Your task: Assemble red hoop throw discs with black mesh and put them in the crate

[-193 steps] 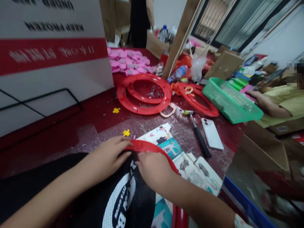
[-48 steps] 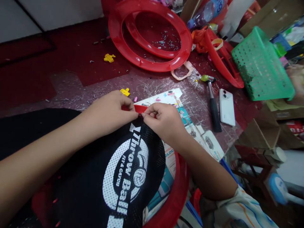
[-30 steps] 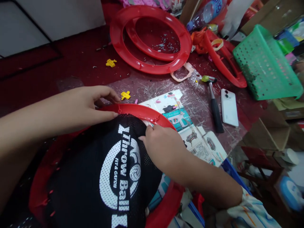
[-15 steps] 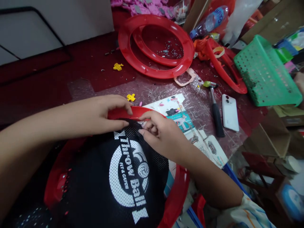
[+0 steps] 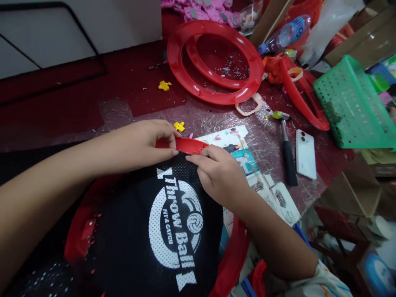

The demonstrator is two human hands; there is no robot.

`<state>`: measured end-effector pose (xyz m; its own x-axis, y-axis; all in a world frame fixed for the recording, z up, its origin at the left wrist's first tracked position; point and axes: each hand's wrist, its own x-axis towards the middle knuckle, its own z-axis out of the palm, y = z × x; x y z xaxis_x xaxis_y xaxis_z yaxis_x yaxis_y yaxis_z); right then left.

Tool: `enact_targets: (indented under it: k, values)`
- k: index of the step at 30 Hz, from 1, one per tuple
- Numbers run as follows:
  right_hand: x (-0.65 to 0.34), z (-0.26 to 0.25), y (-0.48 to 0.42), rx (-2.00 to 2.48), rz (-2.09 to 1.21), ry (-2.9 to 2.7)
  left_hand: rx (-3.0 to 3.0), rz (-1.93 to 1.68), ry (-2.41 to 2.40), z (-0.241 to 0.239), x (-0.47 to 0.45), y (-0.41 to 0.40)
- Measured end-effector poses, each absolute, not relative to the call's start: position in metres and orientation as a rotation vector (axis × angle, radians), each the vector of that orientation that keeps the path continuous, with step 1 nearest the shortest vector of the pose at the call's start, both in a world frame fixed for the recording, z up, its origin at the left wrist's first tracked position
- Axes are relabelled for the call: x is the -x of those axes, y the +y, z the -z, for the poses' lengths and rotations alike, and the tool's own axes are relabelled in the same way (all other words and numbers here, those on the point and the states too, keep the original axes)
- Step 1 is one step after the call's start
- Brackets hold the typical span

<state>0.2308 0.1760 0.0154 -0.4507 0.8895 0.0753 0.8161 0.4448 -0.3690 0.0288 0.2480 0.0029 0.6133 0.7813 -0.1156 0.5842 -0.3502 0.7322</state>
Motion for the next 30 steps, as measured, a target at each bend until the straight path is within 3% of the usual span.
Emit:
enact_targets:
  k: [8, 30]
  values:
    - [-0.229, -0.007, 0.179, 1.397, -0.188, -2.451, -1.982, -0.3, 1.225, -0.005, -0.033, 0.248]
    - [-0.229, 0.002, 0.182, 1.385, -0.197, -2.457, -1.881, -0.264, 1.251, 0.002, -0.028, 0.252]
